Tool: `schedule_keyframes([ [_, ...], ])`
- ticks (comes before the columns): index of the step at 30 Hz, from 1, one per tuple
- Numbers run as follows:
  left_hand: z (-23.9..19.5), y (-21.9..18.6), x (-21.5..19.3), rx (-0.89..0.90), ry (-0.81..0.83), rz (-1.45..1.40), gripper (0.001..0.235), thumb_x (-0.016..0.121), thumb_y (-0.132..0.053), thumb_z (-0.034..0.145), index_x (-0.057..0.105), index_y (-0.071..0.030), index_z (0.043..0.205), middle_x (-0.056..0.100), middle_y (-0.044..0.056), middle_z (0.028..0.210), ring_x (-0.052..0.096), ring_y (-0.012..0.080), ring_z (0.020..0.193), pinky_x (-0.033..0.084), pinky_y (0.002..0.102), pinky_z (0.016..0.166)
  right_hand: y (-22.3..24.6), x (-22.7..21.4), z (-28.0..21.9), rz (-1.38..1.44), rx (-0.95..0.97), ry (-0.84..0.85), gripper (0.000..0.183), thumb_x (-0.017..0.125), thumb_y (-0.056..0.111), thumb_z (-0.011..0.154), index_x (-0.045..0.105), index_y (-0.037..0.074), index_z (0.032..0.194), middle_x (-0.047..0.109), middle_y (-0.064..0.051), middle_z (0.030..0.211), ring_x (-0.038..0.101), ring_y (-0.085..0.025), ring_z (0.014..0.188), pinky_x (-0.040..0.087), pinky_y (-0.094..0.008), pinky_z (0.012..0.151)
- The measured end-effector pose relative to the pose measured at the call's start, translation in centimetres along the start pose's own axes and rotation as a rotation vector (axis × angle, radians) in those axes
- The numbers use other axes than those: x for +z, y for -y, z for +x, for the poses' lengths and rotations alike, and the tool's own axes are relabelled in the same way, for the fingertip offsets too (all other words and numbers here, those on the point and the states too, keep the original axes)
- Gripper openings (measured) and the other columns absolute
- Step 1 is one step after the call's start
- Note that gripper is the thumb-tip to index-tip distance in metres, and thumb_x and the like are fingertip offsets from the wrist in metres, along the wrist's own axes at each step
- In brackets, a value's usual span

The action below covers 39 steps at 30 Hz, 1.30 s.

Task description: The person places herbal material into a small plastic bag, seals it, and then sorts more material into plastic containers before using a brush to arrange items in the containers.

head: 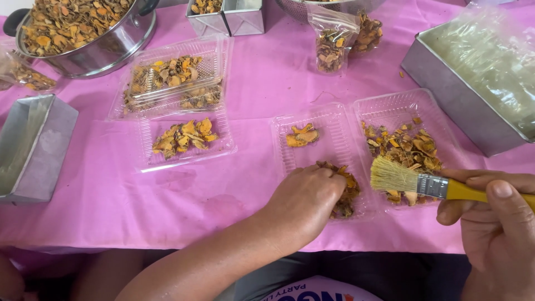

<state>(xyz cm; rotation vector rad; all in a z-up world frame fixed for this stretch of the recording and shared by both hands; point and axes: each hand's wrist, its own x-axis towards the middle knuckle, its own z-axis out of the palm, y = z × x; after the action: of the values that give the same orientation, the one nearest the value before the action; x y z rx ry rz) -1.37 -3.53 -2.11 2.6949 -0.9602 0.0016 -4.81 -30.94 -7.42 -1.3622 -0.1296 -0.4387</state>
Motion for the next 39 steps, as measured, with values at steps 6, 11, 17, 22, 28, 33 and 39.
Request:
schedule_keyframes([
  [6, 0.1, -0.1, -2.3, -0.227, 0.134, -0.295, 0.02, 0.055, -0.001, 0.088, 0.057, -0.006, 0.069, 0.061, 0.012, 0.064, 0.061, 0.032, 0.064, 0.047, 0.048, 0.057, -0.1, 0.2, 0.1, -0.024, 0.012, 0.037, 0.021, 0.047, 0.019, 0.113, 0.058, 0.001, 0.114, 0.069, -0.026, 0.121, 0.068, -0.029, 0.055, 0.064, -0.029, 0.064],
  [11, 1.0, 0.0, -4.2, -0.36, 0.197, -0.456, 0.018, 0.065, -0.022, 0.096, 0.078, -0.011, 0.098, 0.079, 0.007, 0.091, 0.074, 0.0241, 0.07, 0.055, 0.041, 0.065, 0.7, 1.3, -0.8, -0.015, -0.023, 0.039, 0.022, 0.048, 0.018, 0.111, 0.057, -0.001, 0.115, 0.068, -0.029, 0.122, 0.068, -0.028, 0.055, 0.064, -0.031, 0.069],
  [17, 1.1, -0.1, -4.7, -0.465, 0.176, -0.643, 0.019, 0.063, -0.014, 0.089, 0.08, -0.013, 0.097, 0.081, 0.001, 0.09, 0.074, 0.0148, 0.076, 0.054, 0.03, 0.065, 3.8, 6.0, -2.4, -0.049, -0.156, 0.112, 0.013, 0.05, 0.004, 0.103, 0.058, -0.003, 0.111, 0.07, -0.027, 0.114, 0.076, -0.028, 0.053, 0.071, -0.036, 0.066],
  [22, 1.0, -0.1, -5.6, -0.532, 0.156, -0.812, 0.013, 0.069, -0.018, 0.09, 0.08, -0.011, 0.094, 0.08, 0.001, 0.09, 0.069, 0.0102, 0.074, 0.052, 0.025, 0.068, 4.2, 6.4, -2.6, -0.05, -0.078, -0.029, 0.014, 0.049, 0.01, 0.106, 0.058, -0.002, 0.105, 0.066, -0.028, 0.113, 0.07, -0.031, 0.055, 0.069, -0.042, 0.086],
  [28, 1.8, 2.7, -6.0, -0.638, 0.023, -0.715, 0.009, 0.074, -0.023, 0.092, 0.074, -0.016, 0.088, 0.08, 0.0, 0.093, 0.074, 0.0102, 0.082, 0.062, 0.028, 0.08, 6.6, 7.9, -2.5, -0.191, 0.034, 0.029, 0.023, 0.051, 0.001, 0.095, 0.06, -0.018, 0.103, 0.071, -0.034, 0.096, 0.069, -0.035, 0.046, 0.065, -0.043, 0.083],
  [33, 4.3, 7.6, -3.6, -0.557, -0.141, -0.267, 0.012, 0.067, -0.02, 0.092, 0.071, -0.017, 0.081, 0.078, 0.0, 0.082, 0.069, 0.0196, 0.075, 0.049, 0.04, 0.072, 2.7, 3.5, -1.9, -0.143, -0.071, 0.042, 0.018, 0.048, 0.009, 0.104, 0.059, -0.004, 0.11, 0.069, -0.029, 0.113, 0.071, -0.029, 0.052, 0.062, -0.04, 0.107],
  [39, 5.1, 7.6, -3.3, -0.401, -0.017, 0.213, 0.012, 0.067, 0.001, 0.091, 0.069, -0.01, 0.087, 0.07, 0.006, 0.074, 0.065, 0.0266, 0.074, 0.052, 0.049, 0.081, 1.5, 1.7, -1.7, -0.231, -0.038, 0.034, 0.021, 0.042, 0.01, 0.108, 0.054, -0.006, 0.114, 0.066, -0.033, 0.122, 0.069, -0.03, 0.05, 0.056, -0.028, 0.069],
])
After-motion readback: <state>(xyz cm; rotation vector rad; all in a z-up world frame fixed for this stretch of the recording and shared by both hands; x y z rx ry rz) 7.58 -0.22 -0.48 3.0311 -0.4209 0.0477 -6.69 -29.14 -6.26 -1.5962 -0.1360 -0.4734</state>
